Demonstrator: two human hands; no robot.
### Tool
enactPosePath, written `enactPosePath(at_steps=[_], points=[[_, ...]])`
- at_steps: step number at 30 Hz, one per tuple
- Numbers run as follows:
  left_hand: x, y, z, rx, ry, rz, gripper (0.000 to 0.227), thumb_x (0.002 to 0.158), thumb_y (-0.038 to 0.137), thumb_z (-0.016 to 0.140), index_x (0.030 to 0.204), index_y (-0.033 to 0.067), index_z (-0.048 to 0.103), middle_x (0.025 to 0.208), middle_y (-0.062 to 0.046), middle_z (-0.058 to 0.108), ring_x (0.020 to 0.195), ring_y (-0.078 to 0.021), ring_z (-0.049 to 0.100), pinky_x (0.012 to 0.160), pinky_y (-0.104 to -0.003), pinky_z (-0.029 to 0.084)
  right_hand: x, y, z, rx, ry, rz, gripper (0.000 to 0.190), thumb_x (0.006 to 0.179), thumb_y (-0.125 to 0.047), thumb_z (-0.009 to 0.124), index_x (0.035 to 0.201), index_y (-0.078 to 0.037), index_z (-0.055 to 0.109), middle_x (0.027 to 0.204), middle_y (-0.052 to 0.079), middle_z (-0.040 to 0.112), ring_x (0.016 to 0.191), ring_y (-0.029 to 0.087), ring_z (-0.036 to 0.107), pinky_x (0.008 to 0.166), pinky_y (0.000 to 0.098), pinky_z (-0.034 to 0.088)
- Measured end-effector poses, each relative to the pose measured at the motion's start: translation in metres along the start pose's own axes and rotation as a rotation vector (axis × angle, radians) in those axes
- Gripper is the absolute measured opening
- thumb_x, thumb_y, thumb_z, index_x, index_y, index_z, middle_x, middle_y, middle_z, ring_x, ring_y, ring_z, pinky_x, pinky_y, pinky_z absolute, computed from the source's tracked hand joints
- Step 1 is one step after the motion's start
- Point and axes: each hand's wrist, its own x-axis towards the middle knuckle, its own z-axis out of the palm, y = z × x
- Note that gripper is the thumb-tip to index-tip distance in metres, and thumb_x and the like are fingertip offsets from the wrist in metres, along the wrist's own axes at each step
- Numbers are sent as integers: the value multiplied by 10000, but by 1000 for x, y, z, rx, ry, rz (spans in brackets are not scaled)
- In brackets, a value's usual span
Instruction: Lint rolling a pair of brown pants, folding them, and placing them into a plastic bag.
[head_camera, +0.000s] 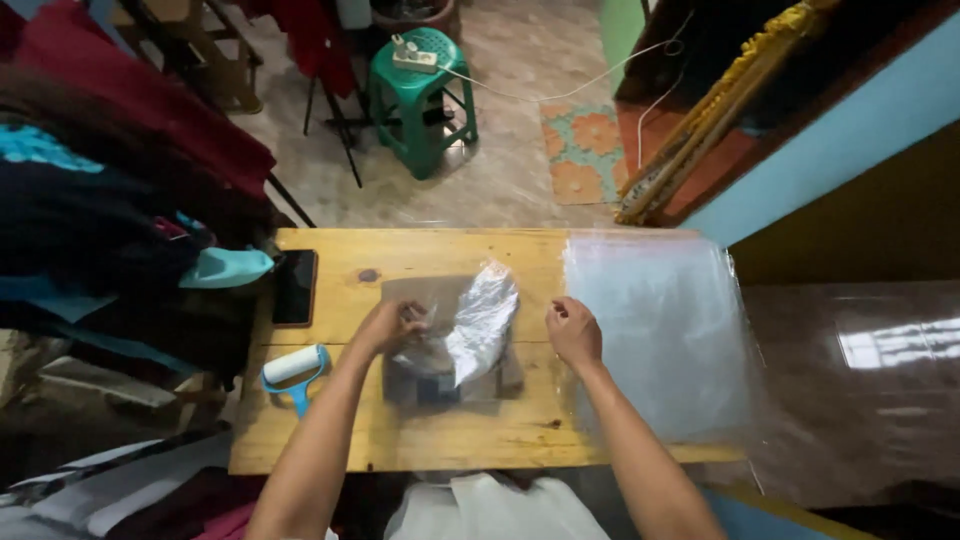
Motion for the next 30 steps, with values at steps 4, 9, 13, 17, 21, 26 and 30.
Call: enactPosePath(at_steps=[4,9,13,17,21,26,30], points=[[25,-23,-24,207,36,49,235,878,223,752,1113,235,756,1025,-134,787,1116,-387,697,1009,-480,522,9,28,33,113,-83,83,496,865,-190,677,1324,-7,632,1279,231,660,1260,405,605,1098,488,483],[79,-36,-36,750,303,192,318,853,279,766,1160,343,719,913,55,789,1069,-208,682,1108,-499,382,-2,30,52,272,-258,224,658,875,-207,741,1484,-68,535,1405,222,619,1325,334,587,1125,432,486],[79,-10,-43,857,548,308,350,813,243,795,1136,296,671,993,58,766,1132,-188,625,1116,-477,325,-1,31,62,253,-260,242,607,883,-298,758,1448,-161,585,1277,117,724,1212,262,672,1049,383,541],[70,18,-26,767,630,304,459,818,221,816,1234,265,628,1234,-28,647,1232,-255,577,1133,-485,333,-5,21,67,245,-231,245,632,882,-331,766,1461,-177,566,1336,147,680,1197,278,679,1043,416,543],[40,52,20,517,377,226,408,841,247,809,1218,229,657,1189,-69,642,1197,-315,609,1057,-508,443,-9,-5,53,201,-197,212,709,873,-224,707,1522,-50,479,1510,245,503,1374,403,530,1146,493,455],[3,37,48,343,282,84,460,876,285,765,1301,167,634,1267,-145,616,1270,-369,558,1081,-528,407,-2,10,71,235,-263,299,690,865,-329,736,1505,-190,520,1356,150,645,1220,274,653,1069,426,508],[-15,4,57,293,445,-160,482,883,350,740,1302,152,607,1307,-179,557,1220,-426,555,986,-584,479,10,32,93,228,-223,241,469,871,-370,700,1299,-181,710,1180,154,732,1084,299,713,944,428,559]])
